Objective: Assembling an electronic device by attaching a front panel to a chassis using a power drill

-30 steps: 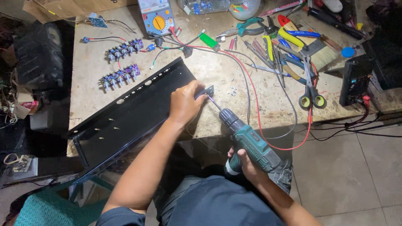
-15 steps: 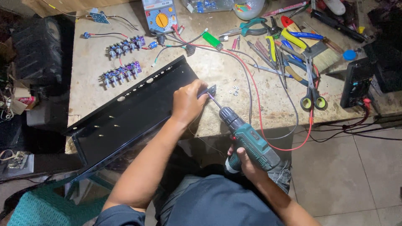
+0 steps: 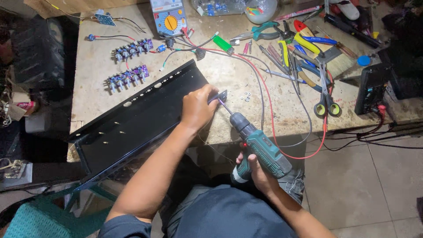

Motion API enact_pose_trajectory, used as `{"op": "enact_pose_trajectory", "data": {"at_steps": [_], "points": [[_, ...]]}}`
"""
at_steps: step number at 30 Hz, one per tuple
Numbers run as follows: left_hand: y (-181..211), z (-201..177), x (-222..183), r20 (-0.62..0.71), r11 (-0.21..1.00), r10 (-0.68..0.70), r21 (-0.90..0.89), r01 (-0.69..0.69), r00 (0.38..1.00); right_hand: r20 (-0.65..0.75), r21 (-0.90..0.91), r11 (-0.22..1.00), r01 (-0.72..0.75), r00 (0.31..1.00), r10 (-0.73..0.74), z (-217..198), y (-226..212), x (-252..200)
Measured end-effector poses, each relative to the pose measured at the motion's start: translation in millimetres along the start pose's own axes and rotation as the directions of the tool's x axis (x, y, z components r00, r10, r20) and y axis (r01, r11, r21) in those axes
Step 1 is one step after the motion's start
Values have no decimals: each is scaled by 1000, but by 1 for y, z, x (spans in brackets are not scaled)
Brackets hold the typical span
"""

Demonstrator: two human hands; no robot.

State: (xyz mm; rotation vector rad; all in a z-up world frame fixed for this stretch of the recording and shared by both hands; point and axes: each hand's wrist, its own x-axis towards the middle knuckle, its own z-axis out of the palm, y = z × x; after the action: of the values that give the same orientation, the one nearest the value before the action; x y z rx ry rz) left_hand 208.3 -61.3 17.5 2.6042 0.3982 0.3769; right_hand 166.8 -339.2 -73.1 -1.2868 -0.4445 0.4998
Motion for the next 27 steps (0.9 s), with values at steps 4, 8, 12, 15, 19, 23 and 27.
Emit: {"op": "enact_pose_trajectory", "data": {"at_steps": [4,8,12,15,19,23,27], "points": [[3,-3,-1,-11,1000,-5,-19,5,1000,-26,-73,997,5,1000,-7,-2,11,-2],[4,-4,0,-24,1000,-6,-9,6,1000,-42,-88,996,16,999,-20,-9,17,-5],[9,-8,-1,2,998,-28,-48,28,1000,-37,-106,992,70,997,-74,-12,14,-11],[15,-15,-3,9,998,-27,-60,27,1000,0,-264,959,108,994,-112,-22,-9,-18],[18,-17,-5,9,1000,10,12,-10,1000,-23,-150,969,-195,981,194,-26,-43,-25],[76,-38,-26,-342,972,207,-38,-234,917,-72,-79,995,-61,996,55,-25,-68,-24],[128,-11,-65,351,694,45,-684,224,935,-135,-224,974,26,989,-58,-40,-51,-32]]}}
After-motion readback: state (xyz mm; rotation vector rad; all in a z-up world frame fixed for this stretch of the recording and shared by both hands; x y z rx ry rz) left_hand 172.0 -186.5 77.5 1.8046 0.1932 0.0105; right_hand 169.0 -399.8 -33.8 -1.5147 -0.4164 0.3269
